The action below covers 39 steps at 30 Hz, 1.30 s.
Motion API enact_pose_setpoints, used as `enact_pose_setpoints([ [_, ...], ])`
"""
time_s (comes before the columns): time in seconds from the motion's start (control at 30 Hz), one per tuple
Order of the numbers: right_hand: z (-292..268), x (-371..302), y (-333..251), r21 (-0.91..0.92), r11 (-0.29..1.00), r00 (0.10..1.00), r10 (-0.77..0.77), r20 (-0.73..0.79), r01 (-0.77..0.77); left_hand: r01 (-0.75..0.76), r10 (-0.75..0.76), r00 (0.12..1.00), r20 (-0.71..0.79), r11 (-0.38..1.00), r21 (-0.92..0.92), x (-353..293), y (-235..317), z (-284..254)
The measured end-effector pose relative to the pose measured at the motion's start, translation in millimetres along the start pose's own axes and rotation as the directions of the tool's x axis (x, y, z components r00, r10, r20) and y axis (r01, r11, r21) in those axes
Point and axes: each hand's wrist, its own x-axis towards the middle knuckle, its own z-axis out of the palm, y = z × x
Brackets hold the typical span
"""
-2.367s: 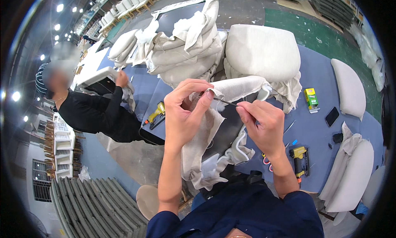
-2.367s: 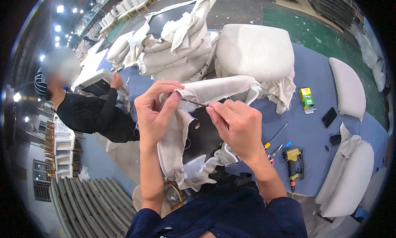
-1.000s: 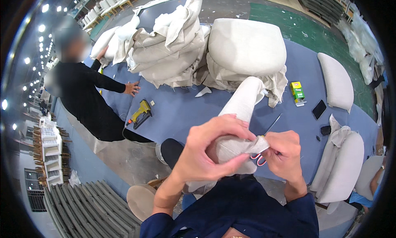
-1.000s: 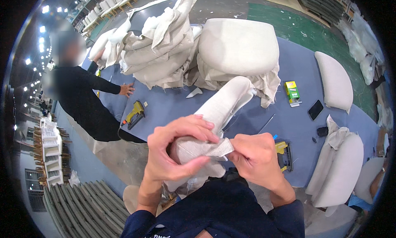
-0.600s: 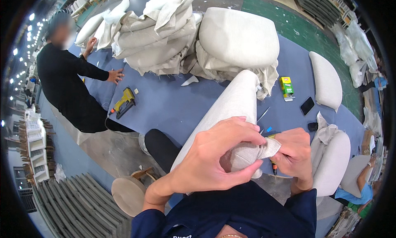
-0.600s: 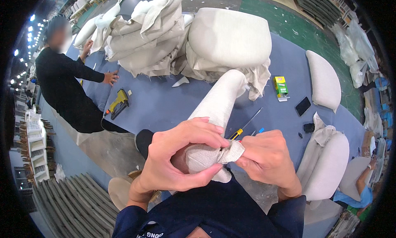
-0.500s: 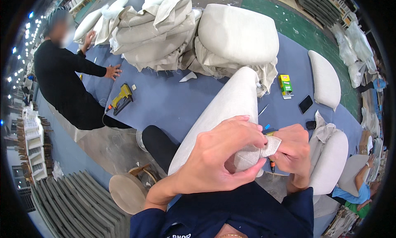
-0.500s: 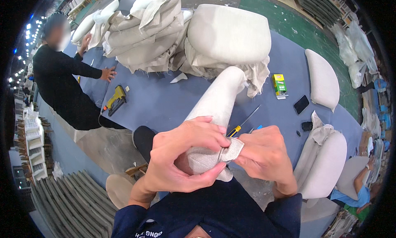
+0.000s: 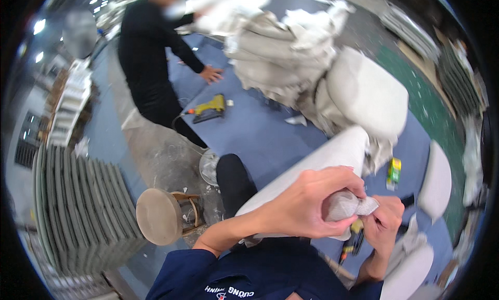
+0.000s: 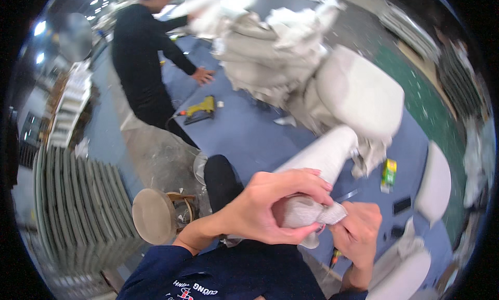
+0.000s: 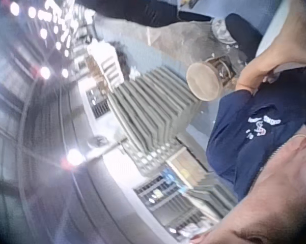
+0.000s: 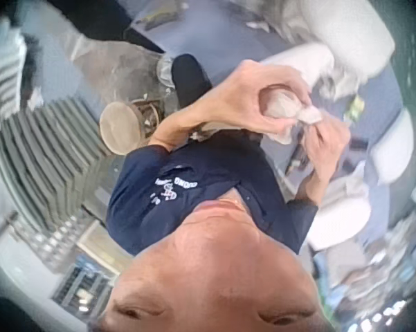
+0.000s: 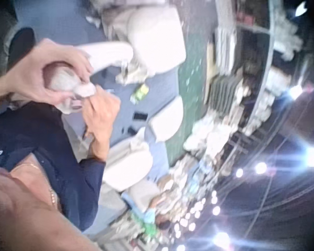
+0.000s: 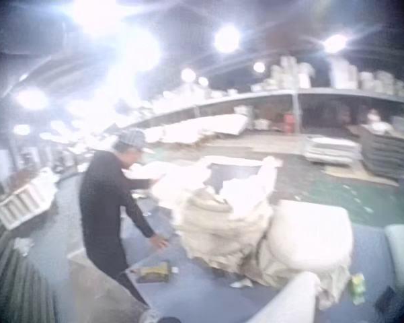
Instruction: The person is upholstering a chair armrest in a workshop. They use a staple gun to secure white fabric over a foam-covered wooden frame, repeatedly pulling the material taut and stapling it to the underside. The person also uses scissors to trim excess fabric and a screwdriver to adjust the material fit.
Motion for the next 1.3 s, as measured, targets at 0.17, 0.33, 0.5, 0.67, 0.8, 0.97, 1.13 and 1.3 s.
enact_pose_setpoints([
  [0.17,-5.8,11.4,13.0,0.000,1.000,0.995,-0.007,0.095,0.007,0.068,-0.068,0.998,-0.010,0.997,-0.020,2.4,2.2,-9.2],
  [0.33,-4.6,17.8,19.1,0.089,0.996,0.992,-0.017,0.127,0.005,0.033,-0.034,0.997,-0.062,0.999,-0.028,-1.9,-1.0,-4.8],
  [0.5,16.9,19.3,38.0,0.197,0.980,0.999,-0.043,0.011,0.040,-0.027,0.047,0.978,-0.204,0.994,0.104,-3.9,-0.7,9.5],
  [0.67,18.2,39.8,32.2,0.184,0.980,0.985,-0.096,0.144,0.069,-0.034,0.068,0.960,-0.272,0.991,0.126,-14.8,3.8,-8.8],
  [0.8,26.3,39.5,37.6,0.289,0.957,0.979,-0.085,0.187,0.027,-0.062,0.100,0.946,-0.307,0.989,0.131,-22.7,2.6,-14.1],
  [0.97,26.4,37.6,38.5,0.274,0.959,0.983,-0.108,0.146,0.065,-0.067,0.087,0.956,-0.280,0.995,0.078,-22.3,3.7,-14.2],
  [1.13,14.8,30.3,35.7,0.200,0.978,0.977,-0.105,0.184,0.067,-0.100,0.117,0.946,-0.303,0.992,0.072,-21.6,5.2,-5.8],
  [1.3,8.2,10.2,12.1,-0.152,0.967,0.979,-0.206,-0.010,0.202,-0.137,0.183,0.942,-0.281,0.975,0.175,-12.2,1.4,-6.6],
])
